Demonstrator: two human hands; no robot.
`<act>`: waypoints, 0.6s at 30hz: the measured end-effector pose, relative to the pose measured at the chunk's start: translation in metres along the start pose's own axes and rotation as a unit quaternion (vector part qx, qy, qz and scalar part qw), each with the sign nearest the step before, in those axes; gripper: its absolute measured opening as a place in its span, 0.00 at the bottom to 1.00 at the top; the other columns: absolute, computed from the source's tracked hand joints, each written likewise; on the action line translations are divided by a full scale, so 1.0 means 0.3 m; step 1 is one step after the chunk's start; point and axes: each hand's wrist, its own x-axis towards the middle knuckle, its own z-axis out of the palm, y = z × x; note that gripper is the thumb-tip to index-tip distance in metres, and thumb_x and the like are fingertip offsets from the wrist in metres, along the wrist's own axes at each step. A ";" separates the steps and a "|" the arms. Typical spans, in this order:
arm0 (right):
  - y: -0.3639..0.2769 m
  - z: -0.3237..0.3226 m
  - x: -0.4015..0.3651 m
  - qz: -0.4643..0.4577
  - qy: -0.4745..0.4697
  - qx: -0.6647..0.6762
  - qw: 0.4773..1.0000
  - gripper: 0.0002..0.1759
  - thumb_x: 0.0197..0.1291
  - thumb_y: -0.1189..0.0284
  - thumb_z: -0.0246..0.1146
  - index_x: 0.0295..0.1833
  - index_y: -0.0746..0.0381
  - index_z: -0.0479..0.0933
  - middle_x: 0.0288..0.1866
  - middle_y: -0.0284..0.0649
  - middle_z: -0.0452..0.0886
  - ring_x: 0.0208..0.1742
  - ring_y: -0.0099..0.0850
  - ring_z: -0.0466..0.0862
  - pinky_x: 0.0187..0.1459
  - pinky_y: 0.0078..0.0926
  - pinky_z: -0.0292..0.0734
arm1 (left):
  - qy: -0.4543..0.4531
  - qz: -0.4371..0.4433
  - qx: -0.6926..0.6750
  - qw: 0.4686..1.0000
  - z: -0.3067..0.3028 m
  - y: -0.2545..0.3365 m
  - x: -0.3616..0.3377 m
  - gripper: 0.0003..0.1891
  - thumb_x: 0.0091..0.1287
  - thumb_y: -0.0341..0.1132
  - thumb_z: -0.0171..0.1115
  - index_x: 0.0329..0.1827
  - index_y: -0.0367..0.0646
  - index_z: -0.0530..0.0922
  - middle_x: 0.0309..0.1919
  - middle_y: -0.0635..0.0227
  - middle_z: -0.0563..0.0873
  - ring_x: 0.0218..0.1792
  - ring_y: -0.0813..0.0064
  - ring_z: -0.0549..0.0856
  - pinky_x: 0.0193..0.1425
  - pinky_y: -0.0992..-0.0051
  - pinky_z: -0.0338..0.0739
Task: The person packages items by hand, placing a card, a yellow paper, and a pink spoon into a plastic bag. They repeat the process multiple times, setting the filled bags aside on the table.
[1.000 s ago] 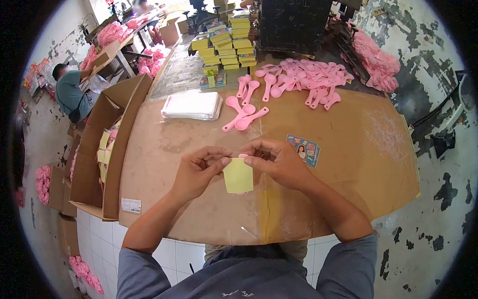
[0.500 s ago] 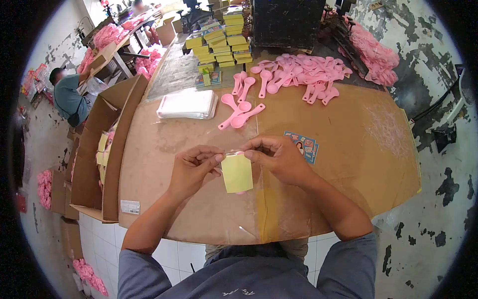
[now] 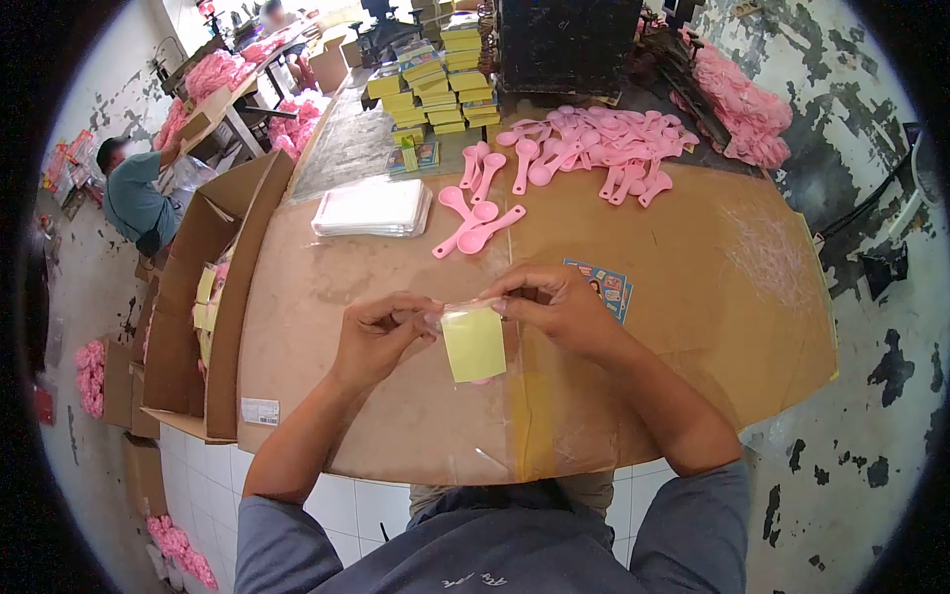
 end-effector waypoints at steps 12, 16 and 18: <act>0.000 -0.019 0.006 0.019 -0.022 -0.024 0.999 0.08 0.70 0.76 0.67 0.48 0.68 0.87 0.44 0.36 0.88 0.44 0.22 0.85 0.49 0.22 0.79 | 0.003 -0.014 -0.037 0.999 0.003 -0.021 0.001 0.09 0.74 0.29 0.68 0.52 0.34 0.88 0.41 0.67 0.92 0.38 0.85 0.88 0.42 0.81 0.85; 0.012 -0.002 0.000 0.017 -0.014 -0.026 0.999 0.09 0.68 0.74 0.70 0.49 0.68 0.85 0.43 0.36 0.88 0.45 0.21 0.85 0.49 0.22 0.80 | 0.017 -0.050 -0.016 0.998 0.020 -0.021 0.000 0.08 0.73 0.30 0.70 0.49 0.35 0.88 0.41 0.68 0.92 0.37 0.86 0.87 0.39 0.82 0.84; 0.011 -0.004 0.000 0.032 -0.022 -0.007 0.999 0.10 0.68 0.74 0.71 0.49 0.68 0.84 0.44 0.36 0.88 0.45 0.21 0.85 0.49 0.22 0.80 | 0.017 -0.062 -0.034 0.997 0.024 -0.024 0.006 0.08 0.73 0.30 0.71 0.49 0.36 0.87 0.40 0.68 0.92 0.37 0.87 0.87 0.38 0.83 0.84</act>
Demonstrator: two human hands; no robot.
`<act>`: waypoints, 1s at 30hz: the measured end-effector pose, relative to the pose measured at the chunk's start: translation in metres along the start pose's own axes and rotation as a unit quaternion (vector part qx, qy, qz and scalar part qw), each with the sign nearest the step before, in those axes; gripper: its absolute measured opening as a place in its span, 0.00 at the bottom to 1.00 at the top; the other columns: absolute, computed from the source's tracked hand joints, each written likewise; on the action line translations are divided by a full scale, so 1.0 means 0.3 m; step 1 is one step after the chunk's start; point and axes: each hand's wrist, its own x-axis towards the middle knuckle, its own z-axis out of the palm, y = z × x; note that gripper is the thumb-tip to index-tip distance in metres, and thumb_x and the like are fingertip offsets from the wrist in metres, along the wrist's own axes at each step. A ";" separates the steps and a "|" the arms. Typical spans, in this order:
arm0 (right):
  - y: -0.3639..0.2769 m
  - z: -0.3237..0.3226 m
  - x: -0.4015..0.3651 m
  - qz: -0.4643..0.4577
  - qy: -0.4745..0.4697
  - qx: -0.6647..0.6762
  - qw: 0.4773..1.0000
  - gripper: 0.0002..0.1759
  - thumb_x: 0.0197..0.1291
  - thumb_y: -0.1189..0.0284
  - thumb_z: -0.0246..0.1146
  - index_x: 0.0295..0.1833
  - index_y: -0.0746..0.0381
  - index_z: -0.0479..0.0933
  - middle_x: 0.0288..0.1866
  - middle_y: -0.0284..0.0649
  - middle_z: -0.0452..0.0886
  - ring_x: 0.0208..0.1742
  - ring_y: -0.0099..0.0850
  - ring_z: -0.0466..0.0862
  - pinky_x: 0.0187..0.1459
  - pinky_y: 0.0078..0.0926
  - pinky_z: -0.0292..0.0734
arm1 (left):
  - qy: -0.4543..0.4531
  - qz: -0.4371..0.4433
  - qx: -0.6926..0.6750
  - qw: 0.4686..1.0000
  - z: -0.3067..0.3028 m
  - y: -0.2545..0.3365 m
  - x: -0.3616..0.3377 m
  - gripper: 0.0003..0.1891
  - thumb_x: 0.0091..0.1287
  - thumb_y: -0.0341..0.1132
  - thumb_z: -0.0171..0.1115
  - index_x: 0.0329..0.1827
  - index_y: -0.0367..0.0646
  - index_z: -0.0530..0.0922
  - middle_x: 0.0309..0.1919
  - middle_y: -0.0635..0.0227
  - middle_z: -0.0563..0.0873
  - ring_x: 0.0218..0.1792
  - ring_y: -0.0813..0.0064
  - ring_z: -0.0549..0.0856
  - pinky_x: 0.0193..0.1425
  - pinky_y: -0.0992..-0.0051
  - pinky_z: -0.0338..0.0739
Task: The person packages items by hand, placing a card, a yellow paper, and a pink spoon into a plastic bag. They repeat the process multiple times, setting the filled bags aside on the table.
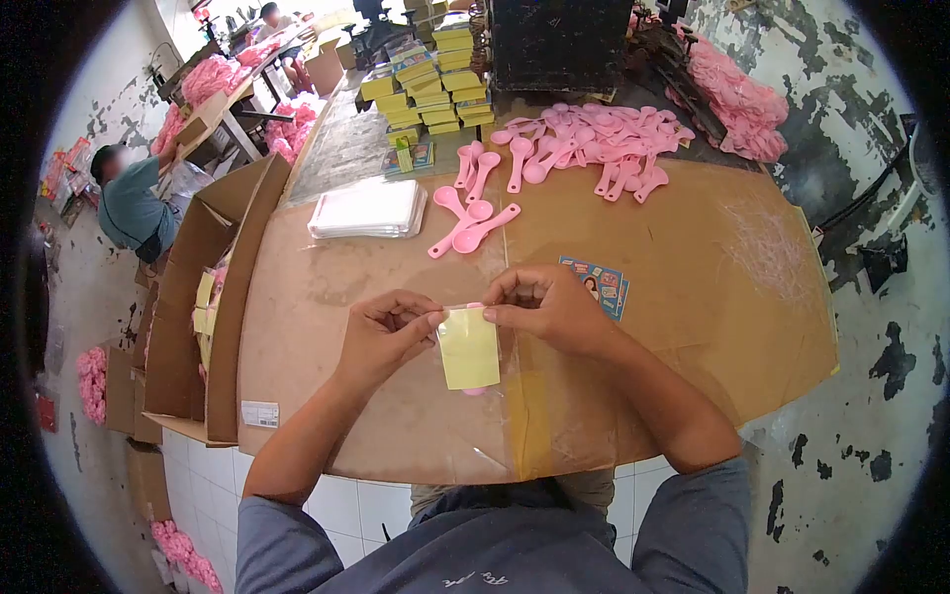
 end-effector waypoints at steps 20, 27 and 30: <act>0.012 0.002 0.002 -0.005 -0.018 -0.006 1.000 0.13 0.70 0.73 0.69 0.55 0.68 0.80 0.47 0.36 0.86 0.49 0.23 0.85 0.53 0.24 0.80 | -0.007 -0.023 -0.033 0.999 -0.008 0.001 0.007 0.09 0.75 0.28 0.68 0.54 0.36 0.85 0.40 0.67 0.91 0.37 0.83 0.89 0.38 0.81 0.85; 0.011 0.000 0.003 -0.004 -0.023 0.004 1.000 0.12 0.72 0.74 0.68 0.56 0.68 0.80 0.48 0.37 0.86 0.50 0.23 0.85 0.53 0.24 0.80 | -0.012 -0.014 -0.040 0.999 -0.010 -0.004 0.005 0.09 0.76 0.28 0.66 0.54 0.35 0.84 0.40 0.66 0.91 0.37 0.82 0.88 0.38 0.80 0.84; 0.025 0.000 0.009 -0.015 -0.022 0.014 1.000 0.12 0.72 0.74 0.67 0.56 0.68 0.80 0.48 0.37 0.86 0.50 0.23 0.85 0.53 0.24 0.80 | -0.009 -0.013 -0.040 0.999 -0.009 -0.006 0.006 0.11 0.75 0.29 0.67 0.58 0.36 0.84 0.40 0.69 0.91 0.35 0.87 0.87 0.37 0.83 0.83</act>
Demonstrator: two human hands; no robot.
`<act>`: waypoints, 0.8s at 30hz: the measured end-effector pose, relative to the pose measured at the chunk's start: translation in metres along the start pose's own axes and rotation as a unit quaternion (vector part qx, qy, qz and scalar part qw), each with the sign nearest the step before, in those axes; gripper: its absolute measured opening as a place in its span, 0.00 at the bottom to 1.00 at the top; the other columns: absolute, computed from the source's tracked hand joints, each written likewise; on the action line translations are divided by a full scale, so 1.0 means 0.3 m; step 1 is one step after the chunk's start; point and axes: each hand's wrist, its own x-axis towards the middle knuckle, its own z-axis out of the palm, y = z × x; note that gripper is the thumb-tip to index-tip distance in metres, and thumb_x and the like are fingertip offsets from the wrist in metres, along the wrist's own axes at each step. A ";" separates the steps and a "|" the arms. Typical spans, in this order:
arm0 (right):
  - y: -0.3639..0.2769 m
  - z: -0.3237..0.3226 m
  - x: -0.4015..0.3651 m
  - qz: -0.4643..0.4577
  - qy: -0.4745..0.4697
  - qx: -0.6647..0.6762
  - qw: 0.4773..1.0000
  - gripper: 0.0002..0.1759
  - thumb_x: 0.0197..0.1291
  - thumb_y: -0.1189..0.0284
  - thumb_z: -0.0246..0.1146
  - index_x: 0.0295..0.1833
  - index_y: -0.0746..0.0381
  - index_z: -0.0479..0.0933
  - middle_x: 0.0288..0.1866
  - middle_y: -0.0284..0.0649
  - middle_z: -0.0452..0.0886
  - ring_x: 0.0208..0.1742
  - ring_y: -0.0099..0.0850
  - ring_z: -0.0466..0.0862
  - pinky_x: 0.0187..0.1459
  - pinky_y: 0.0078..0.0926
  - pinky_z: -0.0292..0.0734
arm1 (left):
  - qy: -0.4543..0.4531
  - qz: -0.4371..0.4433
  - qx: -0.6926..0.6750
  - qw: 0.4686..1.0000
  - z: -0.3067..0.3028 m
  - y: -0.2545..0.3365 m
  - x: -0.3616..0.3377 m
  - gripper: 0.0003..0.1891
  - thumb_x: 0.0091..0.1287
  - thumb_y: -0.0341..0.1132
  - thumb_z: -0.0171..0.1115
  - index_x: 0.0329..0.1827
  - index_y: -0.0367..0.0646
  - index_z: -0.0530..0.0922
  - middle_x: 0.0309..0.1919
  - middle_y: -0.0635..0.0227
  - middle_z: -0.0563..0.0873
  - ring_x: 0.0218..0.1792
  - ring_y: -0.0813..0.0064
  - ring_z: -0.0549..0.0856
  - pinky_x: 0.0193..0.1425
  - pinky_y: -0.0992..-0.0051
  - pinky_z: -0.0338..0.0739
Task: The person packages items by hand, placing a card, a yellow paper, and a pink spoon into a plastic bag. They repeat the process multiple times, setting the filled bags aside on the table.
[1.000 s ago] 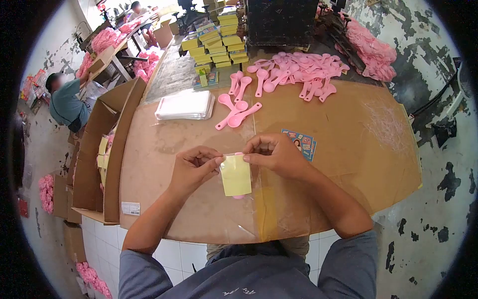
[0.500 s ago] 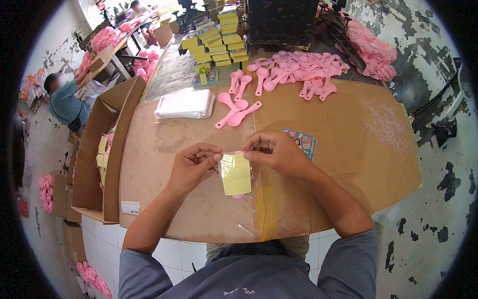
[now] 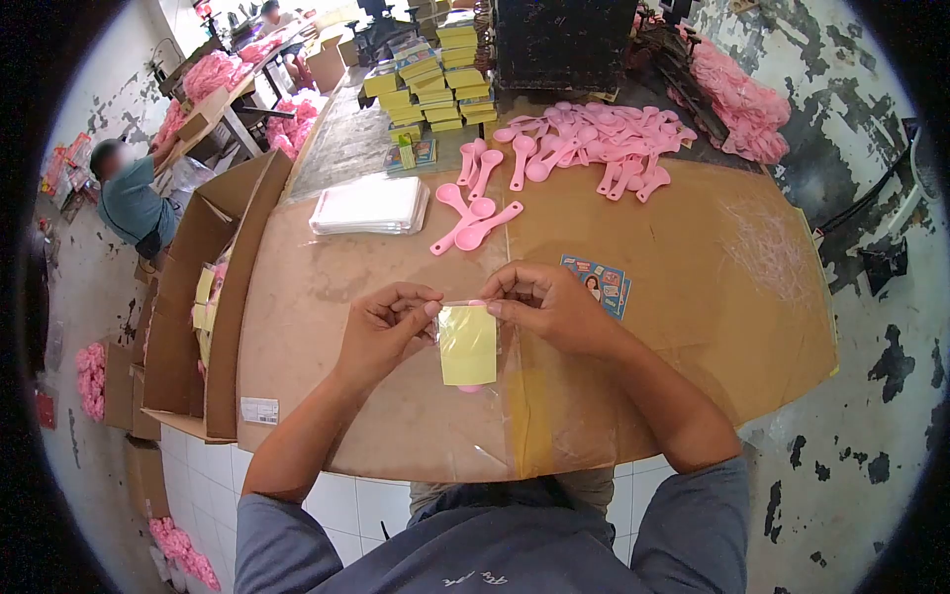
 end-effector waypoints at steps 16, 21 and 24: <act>-0.012 0.018 0.006 -0.043 0.044 0.048 0.997 0.27 0.69 0.78 0.67 0.71 0.66 0.69 0.49 0.37 0.82 0.50 0.26 0.84 0.51 0.26 0.82 | -0.090 0.000 0.007 0.996 0.024 -0.016 -0.002 0.20 0.75 0.25 0.66 0.67 0.32 0.73 0.57 0.60 0.87 0.53 0.76 0.89 0.58 0.74 0.84; -0.009 0.024 0.007 -0.035 0.020 0.031 0.999 0.36 0.66 0.82 0.67 0.77 0.65 0.62 0.49 0.39 0.80 0.52 0.27 0.84 0.52 0.28 0.83 | -0.066 0.017 -0.013 0.998 0.044 -0.009 -0.008 0.17 0.77 0.27 0.64 0.65 0.33 0.75 0.52 0.63 0.89 0.48 0.80 0.88 0.49 0.79 0.84; -0.003 0.030 0.007 -0.050 0.021 0.042 0.998 0.34 0.67 0.82 0.67 0.76 0.64 0.64 0.50 0.38 0.80 0.53 0.26 0.83 0.53 0.27 0.81 | -0.043 -0.072 -0.030 0.996 0.017 -0.006 -0.002 0.12 0.79 0.31 0.63 0.60 0.35 0.78 0.46 0.68 0.90 0.42 0.86 0.86 0.39 0.83 0.78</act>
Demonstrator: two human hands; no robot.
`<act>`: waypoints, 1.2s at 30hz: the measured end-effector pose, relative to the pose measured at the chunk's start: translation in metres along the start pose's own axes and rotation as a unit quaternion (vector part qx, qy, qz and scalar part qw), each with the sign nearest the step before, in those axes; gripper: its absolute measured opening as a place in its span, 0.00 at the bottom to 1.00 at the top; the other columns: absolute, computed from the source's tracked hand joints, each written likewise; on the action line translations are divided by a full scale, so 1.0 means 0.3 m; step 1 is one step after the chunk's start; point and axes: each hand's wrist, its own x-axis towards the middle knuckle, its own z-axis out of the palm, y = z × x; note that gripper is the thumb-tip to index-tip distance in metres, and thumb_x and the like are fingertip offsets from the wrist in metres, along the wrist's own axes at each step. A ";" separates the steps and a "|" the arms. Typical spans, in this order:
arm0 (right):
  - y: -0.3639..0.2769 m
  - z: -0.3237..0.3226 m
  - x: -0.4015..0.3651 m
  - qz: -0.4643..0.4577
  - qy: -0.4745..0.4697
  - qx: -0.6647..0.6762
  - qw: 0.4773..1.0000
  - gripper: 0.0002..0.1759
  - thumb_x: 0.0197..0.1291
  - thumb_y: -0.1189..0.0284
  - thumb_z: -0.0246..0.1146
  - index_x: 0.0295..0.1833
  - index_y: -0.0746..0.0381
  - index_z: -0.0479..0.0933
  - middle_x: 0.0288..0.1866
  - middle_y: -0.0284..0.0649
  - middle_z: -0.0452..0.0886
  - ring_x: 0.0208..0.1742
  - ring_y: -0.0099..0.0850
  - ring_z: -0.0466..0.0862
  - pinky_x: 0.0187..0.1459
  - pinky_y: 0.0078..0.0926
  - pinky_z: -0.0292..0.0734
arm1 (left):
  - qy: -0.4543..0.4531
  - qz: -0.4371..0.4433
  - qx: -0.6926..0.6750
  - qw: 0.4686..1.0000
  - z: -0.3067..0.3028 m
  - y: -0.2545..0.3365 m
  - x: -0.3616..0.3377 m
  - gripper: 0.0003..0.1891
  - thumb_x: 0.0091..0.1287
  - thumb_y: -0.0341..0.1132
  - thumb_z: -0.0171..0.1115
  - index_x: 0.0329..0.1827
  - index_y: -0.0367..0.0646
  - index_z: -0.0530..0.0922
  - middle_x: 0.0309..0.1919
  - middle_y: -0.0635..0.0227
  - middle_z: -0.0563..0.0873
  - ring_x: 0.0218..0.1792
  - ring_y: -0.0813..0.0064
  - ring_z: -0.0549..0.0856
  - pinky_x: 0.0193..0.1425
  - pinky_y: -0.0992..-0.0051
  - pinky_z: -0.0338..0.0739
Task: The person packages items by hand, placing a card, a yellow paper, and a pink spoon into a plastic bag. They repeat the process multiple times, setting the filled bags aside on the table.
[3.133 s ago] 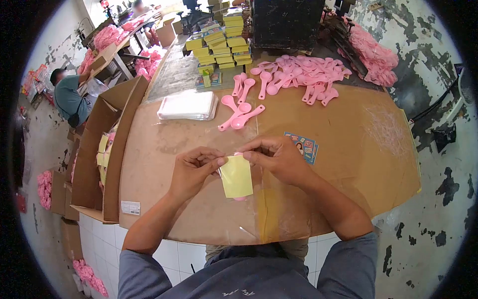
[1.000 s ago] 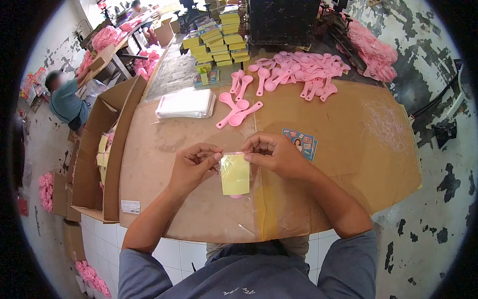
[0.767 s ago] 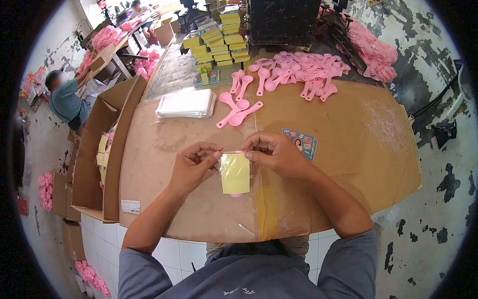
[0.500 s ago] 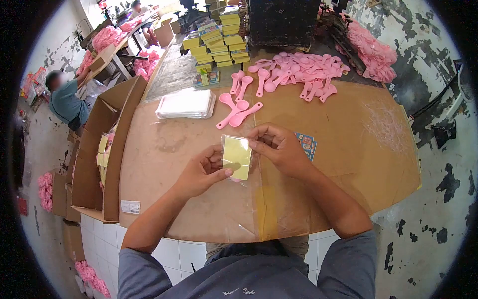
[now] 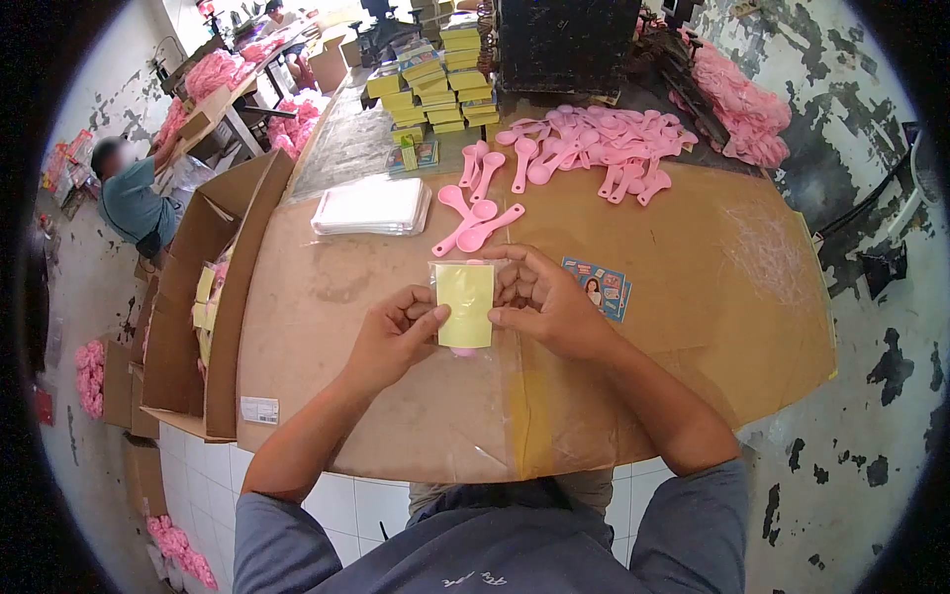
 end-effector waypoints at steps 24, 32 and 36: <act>0.079 -0.002 -0.008 -0.192 -0.024 -0.458 0.868 0.10 0.61 0.77 0.67 0.49 0.62 0.83 0.47 0.40 0.82 0.50 0.37 0.81 0.55 0.36 0.78 | 0.229 0.223 0.410 0.854 -0.240 0.093 0.105 0.17 0.73 0.35 0.66 0.63 0.41 0.83 0.56 0.60 0.87 0.57 0.66 0.86 0.61 0.67 0.80; 0.079 0.006 -0.020 -0.206 -0.024 -0.445 0.871 0.08 0.59 0.77 0.68 0.44 0.61 0.82 0.45 0.39 0.79 0.51 0.41 0.78 0.57 0.40 0.76 | 0.168 0.220 0.574 0.771 -0.278 0.201 0.284 0.11 0.67 0.34 0.69 0.50 0.41 0.88 0.47 0.62 0.87 0.49 0.63 0.87 0.56 0.65 0.82; 0.089 0.001 -0.020 -0.214 -0.024 -0.441 0.871 0.08 0.59 0.77 0.69 0.44 0.61 0.82 0.46 0.39 0.79 0.51 0.41 0.78 0.57 0.40 0.76 | 0.091 0.176 0.610 0.767 -0.307 0.253 0.353 0.11 0.64 0.38 0.71 0.45 0.43 0.89 0.48 0.64 0.88 0.46 0.66 0.88 0.52 0.65 0.83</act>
